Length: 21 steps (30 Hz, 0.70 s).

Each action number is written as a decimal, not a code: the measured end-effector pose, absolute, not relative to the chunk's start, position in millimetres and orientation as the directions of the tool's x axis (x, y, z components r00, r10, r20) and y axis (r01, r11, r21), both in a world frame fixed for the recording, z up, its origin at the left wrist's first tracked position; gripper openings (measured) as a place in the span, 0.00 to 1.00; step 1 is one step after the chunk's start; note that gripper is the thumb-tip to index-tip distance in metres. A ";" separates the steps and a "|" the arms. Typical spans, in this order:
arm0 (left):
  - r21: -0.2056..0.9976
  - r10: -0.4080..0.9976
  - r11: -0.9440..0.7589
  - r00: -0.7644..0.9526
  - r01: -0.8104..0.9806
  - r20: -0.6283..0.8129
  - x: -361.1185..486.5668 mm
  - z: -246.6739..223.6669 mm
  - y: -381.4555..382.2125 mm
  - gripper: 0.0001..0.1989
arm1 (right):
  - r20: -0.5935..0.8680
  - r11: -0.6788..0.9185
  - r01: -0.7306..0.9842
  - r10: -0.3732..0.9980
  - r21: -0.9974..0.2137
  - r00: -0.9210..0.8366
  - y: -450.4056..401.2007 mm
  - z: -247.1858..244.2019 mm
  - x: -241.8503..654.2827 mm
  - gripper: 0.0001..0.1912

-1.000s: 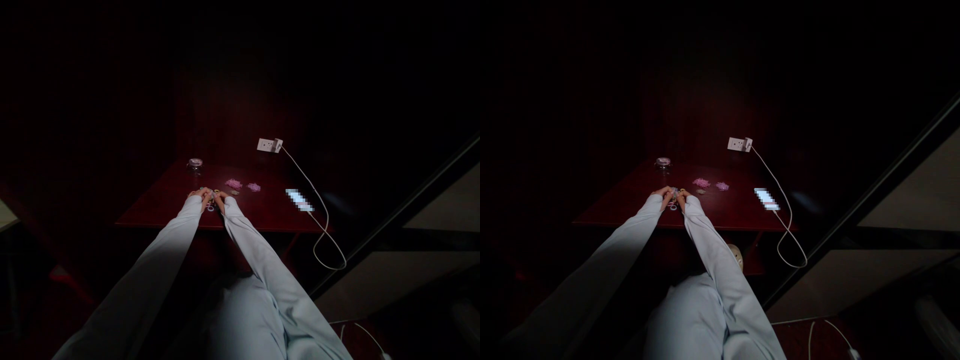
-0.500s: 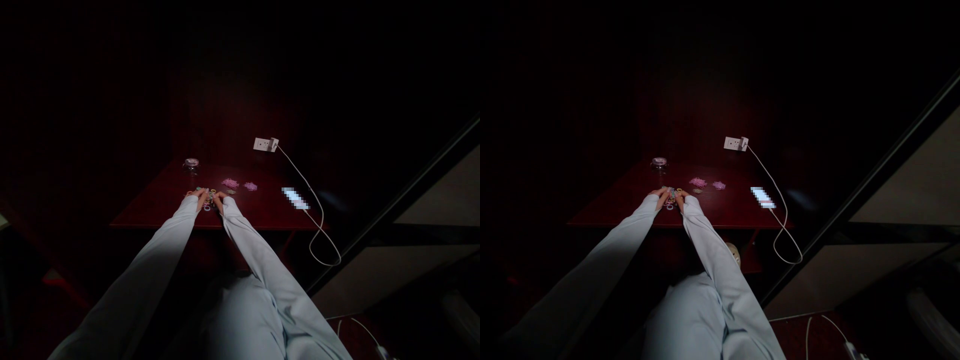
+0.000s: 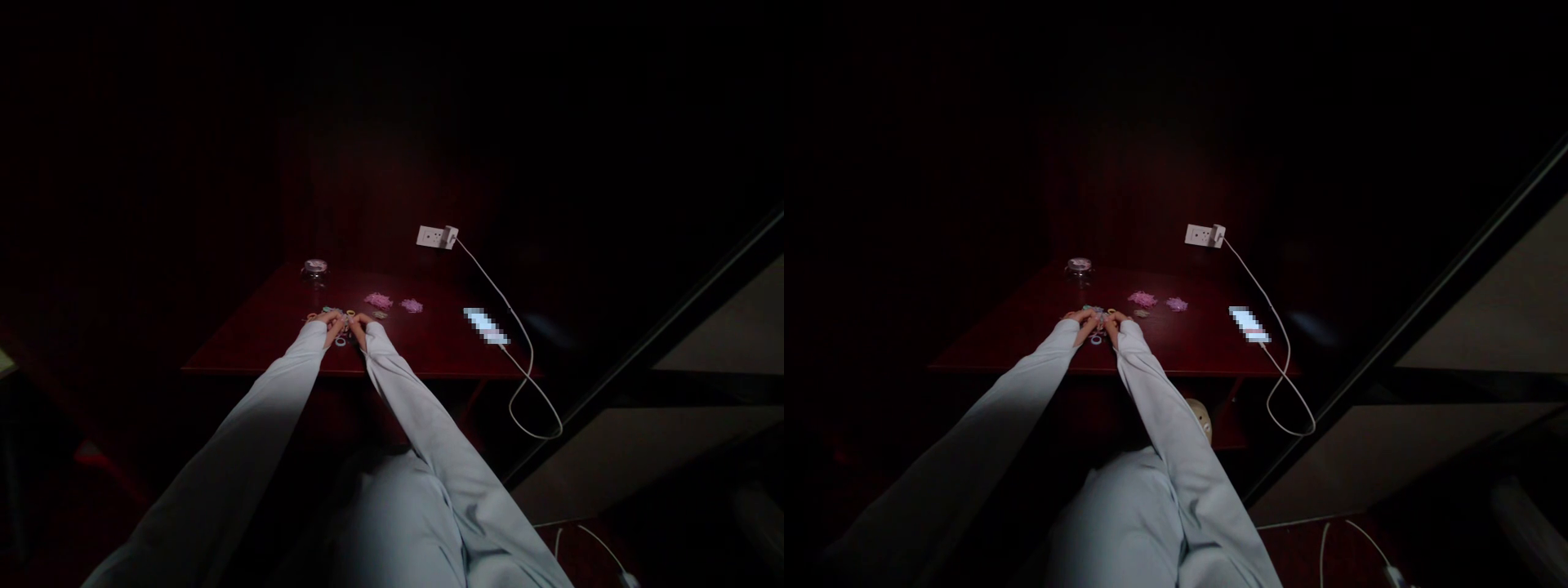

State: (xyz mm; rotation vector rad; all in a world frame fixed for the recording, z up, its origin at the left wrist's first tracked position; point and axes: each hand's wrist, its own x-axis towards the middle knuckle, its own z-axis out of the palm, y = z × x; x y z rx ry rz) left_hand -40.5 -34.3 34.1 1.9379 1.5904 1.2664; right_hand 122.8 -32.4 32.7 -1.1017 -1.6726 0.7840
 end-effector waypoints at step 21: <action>0.925 0.695 -0.309 -0.611 0.223 0.379 -52.9 43.9 -38.0 0.22 | 0.306 0.040 0.819 0.937 -0.572 0.168 -39.2 36.8 137.3 0.15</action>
